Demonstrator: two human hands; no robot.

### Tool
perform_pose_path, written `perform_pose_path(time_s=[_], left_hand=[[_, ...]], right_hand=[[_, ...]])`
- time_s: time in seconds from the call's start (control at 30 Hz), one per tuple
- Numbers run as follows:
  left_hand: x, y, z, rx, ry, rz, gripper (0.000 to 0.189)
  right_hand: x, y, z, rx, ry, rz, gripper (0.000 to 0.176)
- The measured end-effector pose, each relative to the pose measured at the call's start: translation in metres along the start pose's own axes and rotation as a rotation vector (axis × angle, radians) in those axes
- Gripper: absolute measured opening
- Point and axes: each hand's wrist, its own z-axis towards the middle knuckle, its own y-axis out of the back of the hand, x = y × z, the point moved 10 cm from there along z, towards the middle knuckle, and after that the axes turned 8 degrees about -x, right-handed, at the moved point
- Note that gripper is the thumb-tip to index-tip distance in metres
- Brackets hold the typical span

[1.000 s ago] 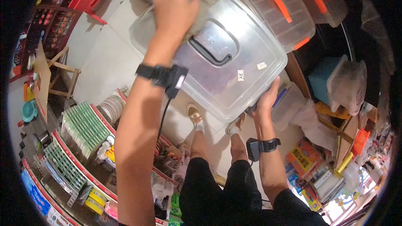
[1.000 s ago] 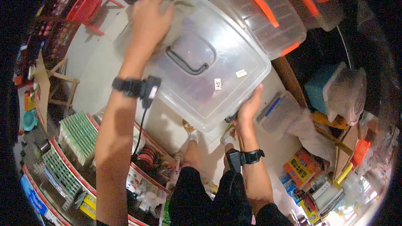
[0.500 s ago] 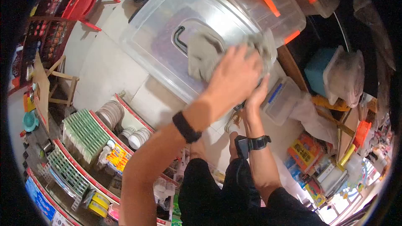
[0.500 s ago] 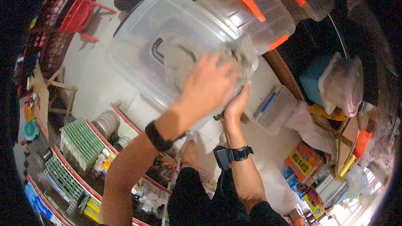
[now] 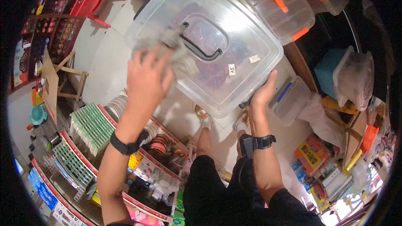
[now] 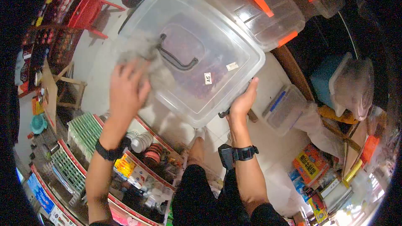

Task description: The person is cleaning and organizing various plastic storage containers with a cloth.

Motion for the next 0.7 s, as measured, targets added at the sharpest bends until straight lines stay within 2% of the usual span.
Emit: perform_pose_path(time_s=[0.13, 0.2, 0.33, 0.4, 0.43, 0.5, 0.63, 0.7], left_hand=[[0.025, -0.011, 0.041, -0.132, 0.113, -0.043, 0.046], [-0.004, -0.010, 0.056, -0.310, -0.035, -0.285, 0.037], [-0.055, -0.030, 0.082, -0.153, -0.122, -0.226, 0.025], [-0.062, -0.037, 0.083, 0.026, -0.125, -0.055, 0.018], [-0.064, -0.039, 0.078, 0.022, -0.127, -0.048, 0.018], [-0.080, -0.029, 0.064, -0.058, -0.231, -0.358, 0.021], [-0.077, -0.027, 0.048, -0.042, -0.219, -0.314, 0.031], [-0.038, -0.029, 0.046, -0.100, -0.008, -0.221, 0.030]], right_hand=[[0.004, -0.003, -0.004, 0.043, 0.032, -0.024, 0.067], [0.004, -0.006, -0.004, 0.074, 0.037, -0.019, 0.066], [-0.002, -0.001, 0.007, 0.066, 0.073, -0.022, 0.065], [-0.006, 0.006, 0.011, 0.035, 0.089, -0.047, 0.064], [-0.005, 0.004, 0.010, 0.043, 0.108, -0.033, 0.064], [0.001, -0.002, 0.006, 0.056, 0.132, -0.008, 0.064], [-0.002, -0.001, 0.009, 0.060, 0.095, -0.006, 0.063], [-0.002, -0.002, 0.008, 0.064, 0.104, -0.038, 0.063]])
